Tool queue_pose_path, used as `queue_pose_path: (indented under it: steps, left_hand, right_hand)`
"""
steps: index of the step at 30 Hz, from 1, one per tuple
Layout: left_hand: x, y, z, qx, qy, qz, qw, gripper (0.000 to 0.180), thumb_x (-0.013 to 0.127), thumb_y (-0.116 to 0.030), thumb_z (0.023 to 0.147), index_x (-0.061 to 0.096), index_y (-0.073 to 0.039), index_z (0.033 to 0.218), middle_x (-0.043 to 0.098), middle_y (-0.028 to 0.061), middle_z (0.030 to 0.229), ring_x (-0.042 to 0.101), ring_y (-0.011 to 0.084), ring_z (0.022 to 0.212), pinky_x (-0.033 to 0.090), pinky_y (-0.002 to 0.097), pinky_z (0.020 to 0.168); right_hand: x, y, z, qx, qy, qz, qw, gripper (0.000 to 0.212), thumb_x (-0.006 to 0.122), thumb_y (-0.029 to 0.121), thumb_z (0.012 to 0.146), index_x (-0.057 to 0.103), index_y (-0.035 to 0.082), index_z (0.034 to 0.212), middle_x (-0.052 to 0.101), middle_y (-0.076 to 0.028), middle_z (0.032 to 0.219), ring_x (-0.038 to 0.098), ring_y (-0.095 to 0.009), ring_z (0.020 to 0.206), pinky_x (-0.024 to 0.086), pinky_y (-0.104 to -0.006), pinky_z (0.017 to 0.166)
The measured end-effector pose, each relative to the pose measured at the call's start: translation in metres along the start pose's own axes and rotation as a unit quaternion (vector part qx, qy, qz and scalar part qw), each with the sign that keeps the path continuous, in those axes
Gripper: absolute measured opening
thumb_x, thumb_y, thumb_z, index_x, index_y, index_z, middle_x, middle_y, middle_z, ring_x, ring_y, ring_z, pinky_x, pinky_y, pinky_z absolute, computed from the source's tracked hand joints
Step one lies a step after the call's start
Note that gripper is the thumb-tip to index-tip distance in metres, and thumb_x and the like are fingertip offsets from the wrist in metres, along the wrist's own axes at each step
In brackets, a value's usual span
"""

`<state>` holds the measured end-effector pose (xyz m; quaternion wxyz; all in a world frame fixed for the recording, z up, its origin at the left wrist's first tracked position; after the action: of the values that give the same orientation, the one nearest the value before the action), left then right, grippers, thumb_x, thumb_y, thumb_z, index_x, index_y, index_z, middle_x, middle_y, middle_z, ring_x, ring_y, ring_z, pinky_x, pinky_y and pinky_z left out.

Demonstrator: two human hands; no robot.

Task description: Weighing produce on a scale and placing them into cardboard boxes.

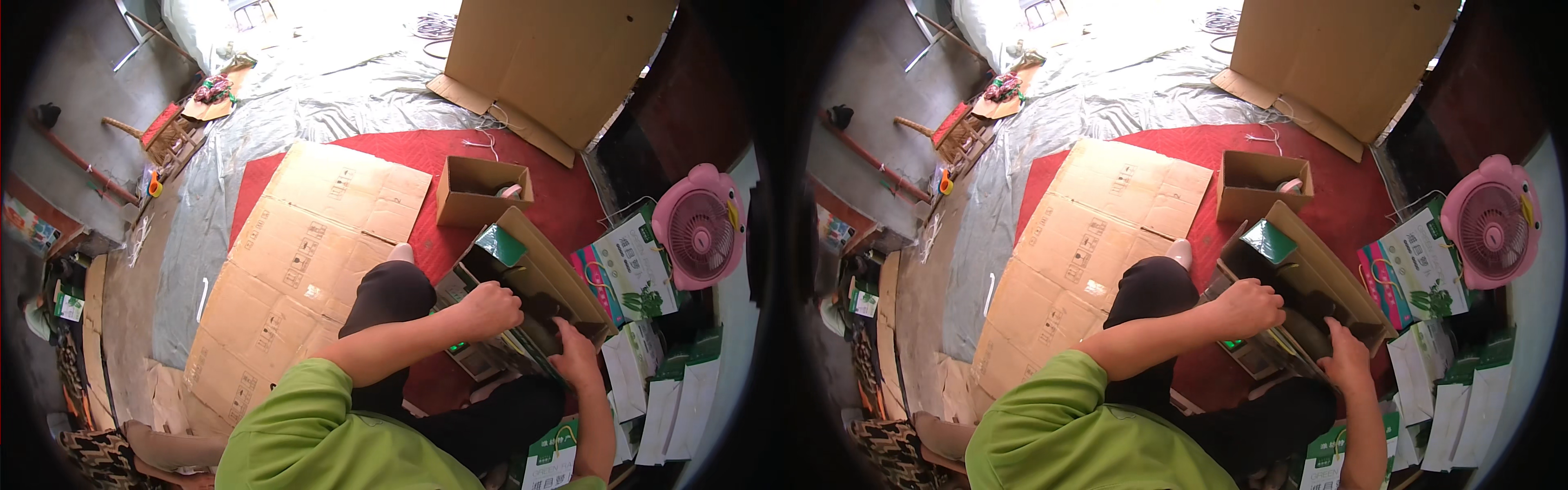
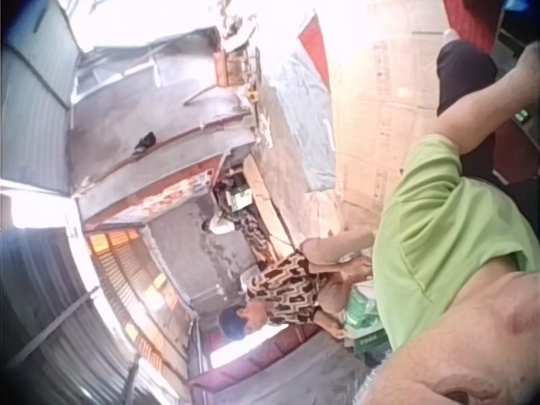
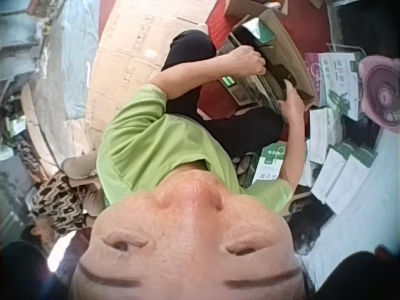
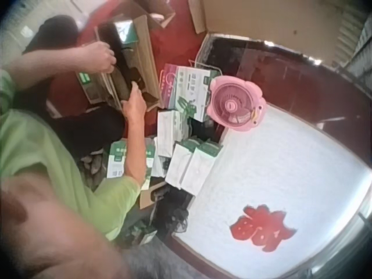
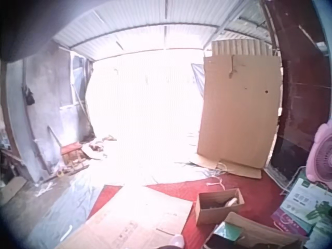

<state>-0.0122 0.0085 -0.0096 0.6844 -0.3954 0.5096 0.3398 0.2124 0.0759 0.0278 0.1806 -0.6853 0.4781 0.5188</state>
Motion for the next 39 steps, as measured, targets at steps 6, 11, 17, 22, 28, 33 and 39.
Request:
queue_pose_path:
  steps: [6,11,17,22,28,33,39]
  left_hand:
    - [0.001,0.0,-0.001,-0.007,-0.01,-0.001,1.0,0.005,0.061,-0.017,0.072,0.064,-0.014,0.075,0.06,0.0004,0.079,0.062,0.0189,0.084,0.049,0.034,0.07]
    - [0.002,-0.002,0.001,0.012,-0.007,-0.001,1.0,0.005,0.062,-0.017,0.072,0.064,-0.014,0.076,0.06,-0.0002,0.079,0.062,0.0182,0.083,0.048,0.0332,0.069]
    - [-0.002,-0.002,-0.002,0.004,-0.006,0.012,1.0,0.005,0.062,-0.017,0.072,0.064,-0.015,0.076,0.06,-0.0001,0.079,0.062,0.0183,0.083,0.048,0.033,0.069]
    - [-0.001,-0.002,0.001,0.009,-0.013,0.007,1.0,0.005,0.062,-0.016,0.072,0.065,-0.015,0.076,0.061,0.0012,0.079,0.063,0.0195,0.083,0.049,0.0339,0.067]
    - [0.007,0.001,-0.002,0.007,-0.013,0.003,1.0,0.005,0.062,-0.015,0.072,0.065,-0.015,0.076,0.061,0.0008,0.079,0.063,0.0195,0.084,0.049,0.0343,0.069]
    - [0.003,-0.001,-0.001,0.012,-0.019,0.013,1.0,0.005,0.064,-0.013,0.071,0.065,-0.014,0.076,0.062,0.002,0.08,0.065,0.0207,0.084,0.049,0.0352,0.068]
    - [0.004,-0.001,-0.001,0.014,-0.023,0.022,0.999,0.003,0.061,-0.016,0.071,0.061,-0.016,0.074,0.057,-0.0003,0.078,0.062,0.0184,0.084,0.048,0.0338,0.07]
  right_hand:
    - [-0.002,-0.019,-0.01,-0.014,-0.131,0.201,0.971,0.054,0.071,0.002,0.071,0.056,0.007,0.123,0.064,-0.014,0.108,0.063,-0.027,0.097,0.049,-0.0358,0.086]
    - [0.005,-0.044,-0.06,0.01,-0.374,0.343,0.862,0.03,0.058,0.001,0.088,0.058,-0.001,0.118,0.065,-0.01,0.101,0.061,-0.016,0.094,0.049,-0.0294,0.082]
    - [0.093,-0.119,-0.133,0.196,-0.508,0.362,0.756,0.024,0.054,0.011,0.095,0.058,-0.005,0.113,0.064,-0.01,0.104,0.06,-0.017,0.092,0.048,-0.0289,0.082]
    - [0.261,-0.17,-0.179,0.28,-0.37,0.287,0.838,0.025,0.057,0.006,0.088,0.061,-0.005,0.111,0.066,-0.013,0.101,0.062,-0.021,0.093,0.05,-0.033,0.082]
    - [0.339,-0.124,-0.172,0.194,-0.349,0.58,0.71,0.027,0.064,0.008,0.078,0.066,0.003,0.105,0.068,-0.015,0.1,0.064,-0.027,0.097,0.05,-0.0366,0.085]
    - [0.352,-0.117,-0.17,0.197,-0.327,0.547,0.745,0.028,0.065,0.009,0.077,0.066,0.004,0.105,0.068,-0.015,0.1,0.064,-0.027,0.097,0.05,-0.0367,0.085]
    - [0.369,-0.108,-0.162,0.198,-0.291,0.51,0.785,0.028,0.066,0.01,0.076,0.066,0.005,0.104,0.067,-0.015,0.099,0.064,-0.028,0.096,0.05,-0.0369,0.084]
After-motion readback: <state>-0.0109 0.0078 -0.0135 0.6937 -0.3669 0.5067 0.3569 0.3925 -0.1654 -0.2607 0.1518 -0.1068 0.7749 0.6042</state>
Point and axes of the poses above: each hand's wrist, its own z-axis towards the middle knuckle, its own x-axis out of the palm, y = z × x, the point moved 1 cm from there along z, towards the middle knuckle
